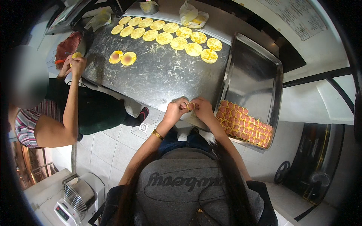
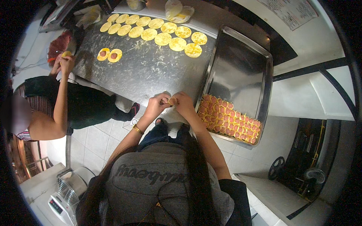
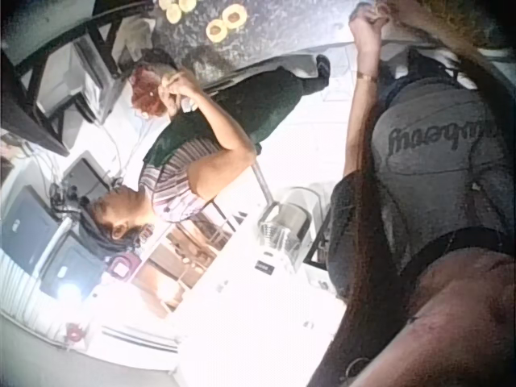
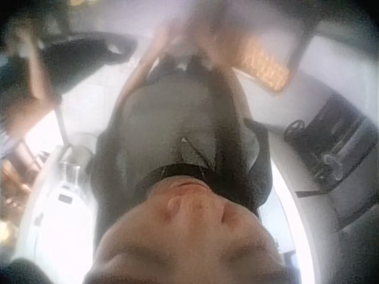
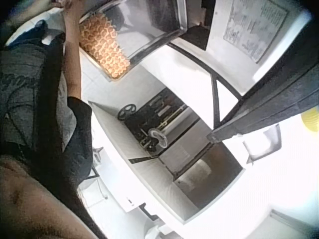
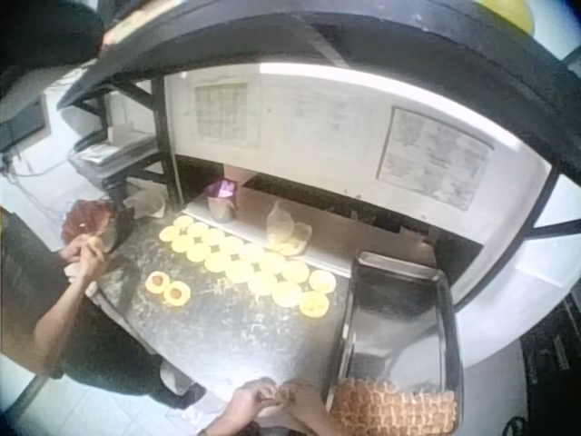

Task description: The person places small round dough pieces onto a tray, adds a filling, and folds them into pastries. Another person assists by adding filling to the dough pieces.

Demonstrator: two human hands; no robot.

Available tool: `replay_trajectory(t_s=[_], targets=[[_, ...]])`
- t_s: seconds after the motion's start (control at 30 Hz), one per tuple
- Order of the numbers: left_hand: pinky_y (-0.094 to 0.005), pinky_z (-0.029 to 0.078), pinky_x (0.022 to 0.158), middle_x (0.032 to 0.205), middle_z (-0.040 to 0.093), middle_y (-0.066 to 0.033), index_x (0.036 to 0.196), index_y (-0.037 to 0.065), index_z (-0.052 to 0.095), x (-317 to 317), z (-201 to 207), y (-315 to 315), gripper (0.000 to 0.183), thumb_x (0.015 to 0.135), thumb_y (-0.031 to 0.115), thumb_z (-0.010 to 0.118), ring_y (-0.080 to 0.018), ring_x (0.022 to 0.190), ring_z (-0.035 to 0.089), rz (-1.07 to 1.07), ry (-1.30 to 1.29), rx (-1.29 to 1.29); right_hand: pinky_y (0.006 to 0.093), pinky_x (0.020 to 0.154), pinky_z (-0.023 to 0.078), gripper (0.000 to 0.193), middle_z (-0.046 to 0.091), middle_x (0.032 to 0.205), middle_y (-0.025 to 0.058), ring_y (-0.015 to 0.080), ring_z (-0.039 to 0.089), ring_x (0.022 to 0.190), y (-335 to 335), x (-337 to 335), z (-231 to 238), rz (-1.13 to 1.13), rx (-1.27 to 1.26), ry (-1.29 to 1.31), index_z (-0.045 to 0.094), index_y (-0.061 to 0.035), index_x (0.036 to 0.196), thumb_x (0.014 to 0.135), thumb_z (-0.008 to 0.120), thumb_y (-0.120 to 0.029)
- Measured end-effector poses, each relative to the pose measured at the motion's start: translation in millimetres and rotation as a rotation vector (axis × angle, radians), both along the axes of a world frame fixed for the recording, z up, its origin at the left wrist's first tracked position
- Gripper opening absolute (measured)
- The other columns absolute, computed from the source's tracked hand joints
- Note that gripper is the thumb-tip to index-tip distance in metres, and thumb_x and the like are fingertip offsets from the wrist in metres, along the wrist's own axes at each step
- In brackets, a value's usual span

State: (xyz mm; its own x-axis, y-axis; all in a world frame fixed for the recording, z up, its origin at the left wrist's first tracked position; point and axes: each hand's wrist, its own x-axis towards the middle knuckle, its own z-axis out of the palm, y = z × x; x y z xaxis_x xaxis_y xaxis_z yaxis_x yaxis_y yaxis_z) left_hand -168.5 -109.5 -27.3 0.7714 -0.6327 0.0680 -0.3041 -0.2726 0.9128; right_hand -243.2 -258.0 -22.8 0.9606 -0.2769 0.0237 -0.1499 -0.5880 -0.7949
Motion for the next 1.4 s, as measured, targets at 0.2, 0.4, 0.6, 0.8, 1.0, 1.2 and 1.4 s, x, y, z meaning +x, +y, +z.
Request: replay_trajectory(t_s=[0.2, 0.4, 0.6, 0.8, 1.0, 1.2, 1.4], targets=[[-0.0326, 0.05, 0.059, 0.066, 0.061, -0.0126, 0.082, 0.002, 0.059, -5.2, -5.0, 0.0, 0.022, 0.07, 0.009, 0.076, -0.0236, 0.06, 0.063, 0.01, 0.004, 0.076, 0.04, 0.076, 0.047, 0.019, 0.063, 0.091, 0.0129, 0.033, 0.06, 0.086, -0.5, 1.5, 9.4, 0.11, -0.043, -0.111, 0.065, -0.0067, 0.089, 0.072, 0.06, -0.001], [-0.0355, 0.049, 0.057, 0.067, 0.062, -0.0134, 0.084, 0.003, 0.058, -7.6, -6.1, -0.8, 0.023, 0.07, 0.01, 0.075, -0.0276, 0.06, 0.063, -0.006, -0.091, 0.133, 0.0406, 0.077, 0.046, 0.021, 0.062, 0.092, 0.0135, 0.0342, 0.058, 0.092, 3.3, 0.1, 7.3, 0.114, -0.016, -0.111, 0.063, -0.0042, 0.091, 0.071, 0.059, 0.0], [-0.0354, 0.05, 0.059, 0.07, 0.062, -0.0127, 0.09, 0.004, 0.058, -10.6, 4.7, 2.5, 0.025, 0.071, 0.008, 0.074, -0.0275, 0.064, 0.063, -0.007, -0.101, 0.099, 0.0412, 0.076, 0.047, 0.02, 0.061, 0.09, 0.0132, 0.0348, 0.058, 0.089, 6.1, -8.6, 4.7, -0.077, -0.127, -0.184, 0.063, -0.0044, 0.09, 0.071, 0.059, 0.0], [-0.0307, 0.05, 0.059, 0.071, 0.062, -0.0104, 0.087, 0.001, 0.06, -10.8, -5.1, -1.7, 0.021, 0.073, 0.007, 0.073, -0.0198, 0.063, 0.063, -0.012, -0.064, 0.078, 0.0411, 0.076, 0.047, 0.028, 0.06, 0.097, 0.0149, 0.0355, 0.058, 0.088, 3.8, -4.4, 4.8, 0.056, -0.037, -0.099, 0.063, -0.0023, 0.094, 0.068, 0.058, 0.004], [-0.0327, 0.049, 0.058, 0.07, 0.062, -0.0119, 0.086, 0.003, 0.059, -10.6, -3.4, -0.9, 0.019, 0.074, 0.007, 0.072, -0.023, 0.063, 0.063, -0.008, -0.071, 0.084, 0.0401, 0.073, 0.047, 0.024, 0.06, 0.09, 0.0146, 0.0344, 0.059, 0.084, 11.0, -6.0, 2.4, -0.079, -0.147, -0.171, 0.062, -0.0008, 0.088, 0.066, 0.058, 0.007], [-0.0348, 0.05, 0.058, 0.069, 0.061, -0.0122, 0.091, 0.005, 0.056, -12.9, -1.7, -5.8, 0.024, 0.072, 0.005, 0.071, -0.0257, 0.064, 0.063, -0.026, -0.134, 0.069, 0.0392, 0.073, 0.047, 0.028, 0.059, 0.094, 0.0166, 0.0353, 0.059, 0.085, 7.1, -4.1, 4.9, -0.074, 0.028, -0.046, 0.061, 0.0005, 0.09, 0.064, 0.059, 0.009], [-0.0301, 0.051, 0.06, 0.075, 0.063, -0.0107, 0.095, 0.003, 0.06, -5.6, -1.5, -3.0, 0.026, 0.072, 0.004, 0.072, -0.0207, 0.065, 0.064, -0.021, -0.007, 0.035, 0.038, 0.074, 0.047, 0.027, 0.061, 0.089, 0.0144, 0.033, 0.06, 0.085, 11.2, -9.0, 7.0, -0.18, -0.072, -0.137, 0.063, -0.0013, 0.089, 0.064, 0.058, 0.009]])
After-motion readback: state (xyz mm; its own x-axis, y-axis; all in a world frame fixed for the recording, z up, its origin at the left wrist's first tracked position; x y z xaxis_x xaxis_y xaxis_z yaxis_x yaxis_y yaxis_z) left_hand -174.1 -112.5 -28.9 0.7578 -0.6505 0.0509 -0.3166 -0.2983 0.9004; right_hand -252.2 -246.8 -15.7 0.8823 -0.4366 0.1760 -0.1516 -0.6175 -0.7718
